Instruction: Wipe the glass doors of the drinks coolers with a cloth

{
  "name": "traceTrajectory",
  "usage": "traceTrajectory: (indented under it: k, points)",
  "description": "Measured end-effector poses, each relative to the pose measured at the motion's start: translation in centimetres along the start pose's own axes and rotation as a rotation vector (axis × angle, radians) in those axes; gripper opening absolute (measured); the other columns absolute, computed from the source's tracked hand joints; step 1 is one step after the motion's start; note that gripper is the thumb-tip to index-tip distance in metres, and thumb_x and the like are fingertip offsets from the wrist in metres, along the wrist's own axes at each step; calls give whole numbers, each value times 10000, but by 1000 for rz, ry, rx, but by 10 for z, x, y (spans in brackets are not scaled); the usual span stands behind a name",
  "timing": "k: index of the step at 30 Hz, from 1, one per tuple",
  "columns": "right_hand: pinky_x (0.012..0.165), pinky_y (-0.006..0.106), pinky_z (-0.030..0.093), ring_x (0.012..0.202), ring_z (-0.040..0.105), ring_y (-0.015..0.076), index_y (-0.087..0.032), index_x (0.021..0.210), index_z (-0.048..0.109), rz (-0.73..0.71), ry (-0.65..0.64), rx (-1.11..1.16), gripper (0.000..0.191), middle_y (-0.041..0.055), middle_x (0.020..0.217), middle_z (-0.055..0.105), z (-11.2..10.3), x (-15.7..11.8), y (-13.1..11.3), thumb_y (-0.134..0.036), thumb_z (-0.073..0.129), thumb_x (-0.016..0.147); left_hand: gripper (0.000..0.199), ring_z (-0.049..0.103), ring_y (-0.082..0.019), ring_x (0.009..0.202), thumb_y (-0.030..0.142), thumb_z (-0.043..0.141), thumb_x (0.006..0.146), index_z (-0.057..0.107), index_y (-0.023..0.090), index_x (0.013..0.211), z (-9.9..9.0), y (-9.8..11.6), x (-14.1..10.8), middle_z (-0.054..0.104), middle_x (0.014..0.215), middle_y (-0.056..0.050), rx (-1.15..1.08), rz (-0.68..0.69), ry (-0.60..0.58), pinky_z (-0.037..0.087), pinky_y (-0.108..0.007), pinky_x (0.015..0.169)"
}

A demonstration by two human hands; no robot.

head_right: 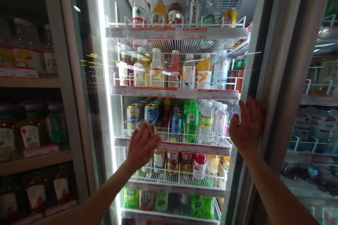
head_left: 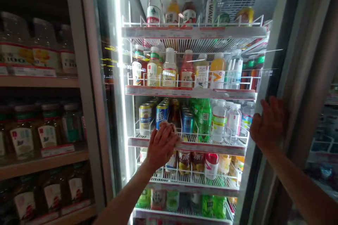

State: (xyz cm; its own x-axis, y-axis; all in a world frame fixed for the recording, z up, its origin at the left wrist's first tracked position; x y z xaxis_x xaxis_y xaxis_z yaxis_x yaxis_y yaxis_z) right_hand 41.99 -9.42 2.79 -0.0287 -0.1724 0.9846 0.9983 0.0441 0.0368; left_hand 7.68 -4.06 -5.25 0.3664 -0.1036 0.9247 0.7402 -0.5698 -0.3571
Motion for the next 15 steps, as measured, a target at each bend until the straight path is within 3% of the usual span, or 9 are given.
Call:
traceTrajectory:
  k: [4, 6, 8, 12, 13, 15]
  points:
    - [1057, 546, 310, 1314, 370, 323, -150, 1308, 477, 26, 5, -13, 473, 147, 1389, 447, 2, 0, 1, -283, 403, 861, 439, 238, -288, 1380, 174, 525, 809, 500, 215, 1246, -21, -50, 2, 338, 1460, -114, 103, -243, 183, 252, -487, 1105]
    - [1056, 540, 314, 1312, 370, 331, -141, 1299, 490, 35, 2, -17, 469, 159, 1378, 456, 2, 0, 1, -281, 408, 859, 469, 228, -297, 1382, 155, 523, 809, 478, 199, 1274, -28, -66, 8, 327, 1459, -133, 139, -339, 267, 260, -497, 1100]
    - [1057, 542, 312, 1316, 363, 336, -154, 1315, 477, 53, -12, -5, 474, 152, 1386, 448, 2, -1, 1, -267, 401, 862, 458, 209, -305, 1387, 148, 516, 809, 484, 187, 1265, -24, -55, 18, 297, 1473, -138, 111, -331, 247, 272, -501, 1092]
    - [1069, 555, 287, 1318, 359, 343, -188, 1344, 450, 69, -24, 22, 489, 131, 1408, 424, 1, -4, 2, -256, 404, 863, 387, 229, -285, 1382, 188, 515, 813, 531, 206, 1200, 0, 0, 41, 365, 1444, -106, 10, -63, 52, 283, -482, 1086]
    - [1072, 550, 284, 1315, 364, 343, -188, 1340, 457, 57, -10, 22, 488, 131, 1405, 429, 1, -5, 2, -262, 413, 860, 376, 245, -273, 1377, 204, 511, 818, 536, 214, 1193, 3, 5, 48, 399, 1424, -97, 9, -11, 28, 278, -476, 1091]
    - [1072, 534, 292, 1312, 372, 332, -184, 1328, 471, 39, 13, 17, 482, 131, 1397, 441, 0, -6, 2, -274, 423, 856, 370, 260, -258, 1373, 216, 501, 825, 537, 218, 1194, 0, -5, 60, 422, 1407, -95, 35, -26, 55, 284, -463, 1092]
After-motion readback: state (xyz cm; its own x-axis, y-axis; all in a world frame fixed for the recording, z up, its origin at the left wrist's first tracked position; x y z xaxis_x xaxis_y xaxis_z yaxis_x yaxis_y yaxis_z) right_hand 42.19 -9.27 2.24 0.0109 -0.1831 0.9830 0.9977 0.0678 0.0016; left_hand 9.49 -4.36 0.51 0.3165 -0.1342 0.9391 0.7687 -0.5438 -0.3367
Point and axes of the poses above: each hand's wrist, its own x-axis towards the middle knuckle, its own z-axis out of the palm, y = z × x, the point moved 4 cm from there along x, towards the middle knuckle
